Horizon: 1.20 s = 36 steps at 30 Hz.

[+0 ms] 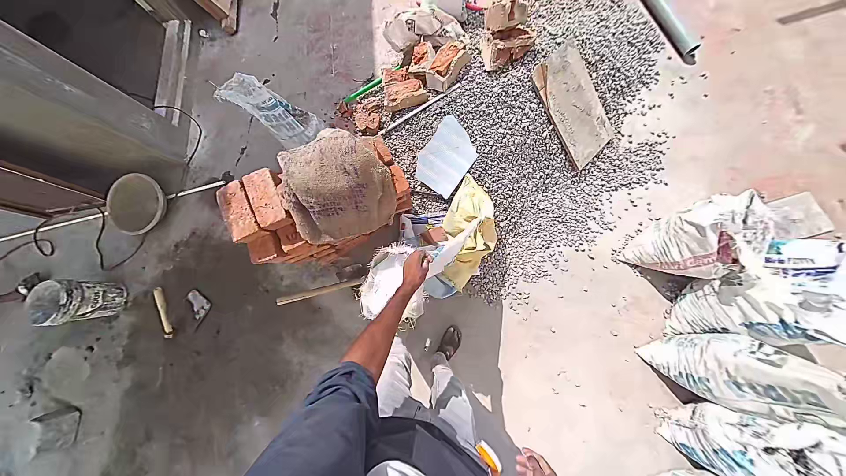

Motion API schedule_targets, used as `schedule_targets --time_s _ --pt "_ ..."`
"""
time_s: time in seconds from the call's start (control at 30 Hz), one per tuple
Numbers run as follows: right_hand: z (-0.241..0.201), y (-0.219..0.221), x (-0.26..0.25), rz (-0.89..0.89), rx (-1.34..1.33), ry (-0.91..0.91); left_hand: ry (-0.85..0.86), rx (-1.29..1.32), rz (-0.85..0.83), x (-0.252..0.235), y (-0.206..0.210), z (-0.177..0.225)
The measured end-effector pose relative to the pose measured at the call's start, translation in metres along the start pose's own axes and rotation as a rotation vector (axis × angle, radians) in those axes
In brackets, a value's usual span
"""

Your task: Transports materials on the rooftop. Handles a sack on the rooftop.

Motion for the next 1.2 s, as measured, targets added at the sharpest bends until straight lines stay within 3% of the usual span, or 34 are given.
schedule_targets --time_s 0.1,0.17,0.27,0.37,0.43,0.6,0.73,0.87,0.97,1.1,1.2 --pt "0.025 -0.016 -0.02 0.001 0.064 0.019 0.011 0.045 0.063 0.032 -0.044 0.054" --pt "0.028 -0.017 -0.037 0.0 0.094 0.008 -0.052 0.095 0.067 0.055 -0.075 0.068" --pt "0.02 -0.008 -0.041 0.005 0.15 -0.012 -0.134 0.255 0.106 0.111 -0.113 0.062" --pt "-0.034 0.016 -0.029 -0.008 0.158 -0.15 -0.151 0.422 0.234 0.139 -0.155 0.035" --pt "-0.054 0.031 -0.018 0.002 0.26 -0.263 -0.206 0.402 0.283 0.181 -0.175 0.007" --pt "-0.167 0.123 0.094 0.193 0.94 -0.875 -0.016 0.345 0.266 0.26 -0.254 0.004" --pt "-0.202 0.27 0.193 0.099 1.213 -1.393 0.059 0.324 0.293 0.336 -0.285 0.0" --pt "-0.168 0.419 0.219 -0.099 1.561 -1.449 0.127 0.369 0.358 0.422 -0.293 -0.015" --pt "-0.124 0.478 0.23 -0.079 1.725 -1.354 0.012 0.237 0.471 0.491 -0.308 -0.049" --pt "-0.087 0.49 0.271 0.032 1.587 -1.408 -0.256 -0.075 0.758 0.593 -0.327 -0.061" --pt "-0.082 0.484 0.271 0.128 1.493 -1.475 -0.166 -0.216 1.061 0.637 -0.31 -0.054"
Point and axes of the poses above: each hand's wrist, its own x-axis away from the middle knuckle, its own y-axis out of the palm, z = x × y, the point moved 2 cm from there along -x, towards the middle knuckle, and after that the axes turned 12 degrees about y, right-handed, at the moved point
